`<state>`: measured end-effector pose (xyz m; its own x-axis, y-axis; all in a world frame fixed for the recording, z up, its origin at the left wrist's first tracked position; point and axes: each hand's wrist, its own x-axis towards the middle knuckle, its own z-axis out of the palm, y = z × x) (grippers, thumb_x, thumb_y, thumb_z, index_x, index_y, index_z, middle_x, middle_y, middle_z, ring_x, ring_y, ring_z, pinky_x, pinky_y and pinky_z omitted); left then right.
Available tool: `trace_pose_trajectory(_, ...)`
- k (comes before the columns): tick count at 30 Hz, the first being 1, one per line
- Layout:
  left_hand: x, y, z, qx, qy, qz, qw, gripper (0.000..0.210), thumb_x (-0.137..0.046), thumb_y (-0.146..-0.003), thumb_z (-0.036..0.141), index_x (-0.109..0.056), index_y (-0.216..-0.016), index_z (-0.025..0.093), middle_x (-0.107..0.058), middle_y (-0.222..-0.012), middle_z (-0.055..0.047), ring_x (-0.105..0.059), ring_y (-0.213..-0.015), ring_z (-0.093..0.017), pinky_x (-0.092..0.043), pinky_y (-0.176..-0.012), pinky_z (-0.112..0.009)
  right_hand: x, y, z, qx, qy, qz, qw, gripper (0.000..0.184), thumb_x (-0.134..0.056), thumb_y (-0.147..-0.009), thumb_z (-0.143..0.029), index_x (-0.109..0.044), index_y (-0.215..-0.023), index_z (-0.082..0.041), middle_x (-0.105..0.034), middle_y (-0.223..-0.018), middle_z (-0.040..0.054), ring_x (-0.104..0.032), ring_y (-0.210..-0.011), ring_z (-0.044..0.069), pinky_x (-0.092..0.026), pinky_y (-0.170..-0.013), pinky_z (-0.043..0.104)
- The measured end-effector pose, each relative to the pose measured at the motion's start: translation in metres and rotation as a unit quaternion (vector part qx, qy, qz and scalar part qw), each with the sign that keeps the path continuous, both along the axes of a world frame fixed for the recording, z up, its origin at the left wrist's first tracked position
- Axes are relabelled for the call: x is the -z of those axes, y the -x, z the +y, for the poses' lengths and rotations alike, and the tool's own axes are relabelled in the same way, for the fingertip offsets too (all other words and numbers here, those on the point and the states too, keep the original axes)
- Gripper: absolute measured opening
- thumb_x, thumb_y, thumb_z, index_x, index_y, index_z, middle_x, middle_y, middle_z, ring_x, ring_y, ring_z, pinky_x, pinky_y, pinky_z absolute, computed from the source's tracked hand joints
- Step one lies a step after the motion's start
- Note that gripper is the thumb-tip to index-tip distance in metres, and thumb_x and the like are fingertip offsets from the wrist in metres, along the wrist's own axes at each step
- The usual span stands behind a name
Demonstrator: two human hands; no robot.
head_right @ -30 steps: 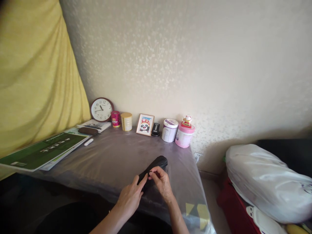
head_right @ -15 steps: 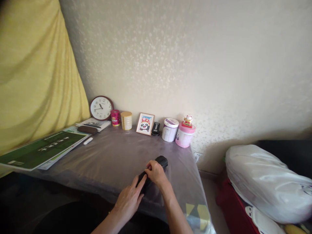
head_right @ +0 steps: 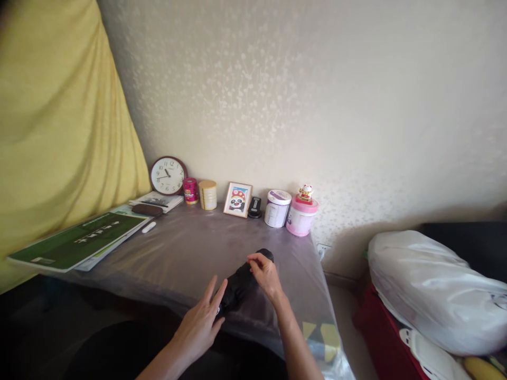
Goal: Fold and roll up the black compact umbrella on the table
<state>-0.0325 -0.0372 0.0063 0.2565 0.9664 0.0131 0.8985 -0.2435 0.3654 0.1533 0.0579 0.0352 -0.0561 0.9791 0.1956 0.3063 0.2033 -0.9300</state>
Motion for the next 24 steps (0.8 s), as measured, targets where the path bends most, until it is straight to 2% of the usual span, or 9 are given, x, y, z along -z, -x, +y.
trace_pose_trajectory(4,0.005,-0.001,0.000,0.009,-0.038,0.001,0.999,0.083,-0.045,-0.074,0.005,0.000,-0.141,0.026,0.010,-0.150,-0.010,-0.040,-0.126,-0.021,-0.044,-0.092,-0.027,0.003,0.009,-0.004,-0.042,-0.070,-0.106,0.991,0.024,-0.050,-0.073,-0.023,-0.066,-0.090,-0.021,-0.067,-0.083,0.0014,-0.057,-0.068,0.013,-0.046,-0.069,0.027)
trace_pose_trajectory(9,0.004,-0.003,0.000,0.032,-0.040,0.024,0.998,0.090,-0.037,-0.065,-0.006,0.000,-0.141,0.024,0.009,-0.150,-0.006,-0.034,-0.130,-0.019,-0.041,-0.095,-0.024,0.011,0.016,0.000,-0.056,-0.081,-0.145,0.985,0.033,-0.048,-0.067,-0.014,-0.066,-0.094,-0.021,-0.067,-0.084,0.0015,-0.055,-0.066,0.013,-0.045,-0.067,0.027)
trace_pose_trajectory(12,0.000,-0.004,0.000,0.033,-0.023,0.032,0.999,0.093,-0.034,-0.060,-0.009,-0.001,-0.141,0.022,0.004,-0.151,-0.004,-0.033,-0.130,-0.017,-0.039,-0.097,-0.021,0.015,0.017,0.001,-0.044,-0.078,-0.107,0.990,0.033,-0.047,-0.065,-0.014,-0.066,-0.091,-0.020,-0.065,-0.081,0.0011,-0.055,-0.067,0.013,-0.045,-0.068,0.027)
trace_pose_trajectory(16,-0.002,-0.006,0.002,0.024,-0.010,0.036,0.999,0.092,-0.031,-0.058,-0.011,-0.005,-0.141,0.019,-0.008,-0.151,-0.003,-0.033,-0.130,-0.015,-0.036,-0.100,-0.021,0.012,0.012,-0.007,-0.048,-0.052,0.000,0.997,0.029,-0.049,-0.065,-0.017,-0.066,-0.088,-0.019,-0.062,-0.076,0.0003,-0.056,-0.071,0.014,-0.045,-0.071,0.027)
trace_pose_trajectory(21,0.002,-0.005,0.003,0.026,-0.012,0.022,0.999,0.086,-0.030,-0.064,-0.008,-0.008,-0.141,0.021,-0.015,-0.150,-0.003,-0.036,-0.128,-0.015,-0.035,-0.102,-0.024,0.004,-0.019,-0.029,-0.072,0.021,0.088,0.993,0.026,-0.054,-0.068,-0.023,-0.067,-0.091,-0.020,-0.061,-0.074,0.0003,-0.055,-0.068,0.014,-0.046,-0.066,0.026)
trace_pose_trajectory(24,0.004,-0.002,0.004,0.030,-0.017,-0.009,0.999,0.082,-0.031,-0.067,-0.005,-0.009,-0.141,0.022,-0.016,-0.150,-0.002,-0.040,-0.126,-0.015,-0.036,-0.100,-0.024,0.013,-0.041,-0.035,0.003,0.031,0.097,0.995,0.029,-0.057,-0.068,-0.029,-0.065,-0.093,-0.020,-0.063,-0.076,0.0016,-0.056,-0.068,0.015,-0.047,-0.066,0.029)
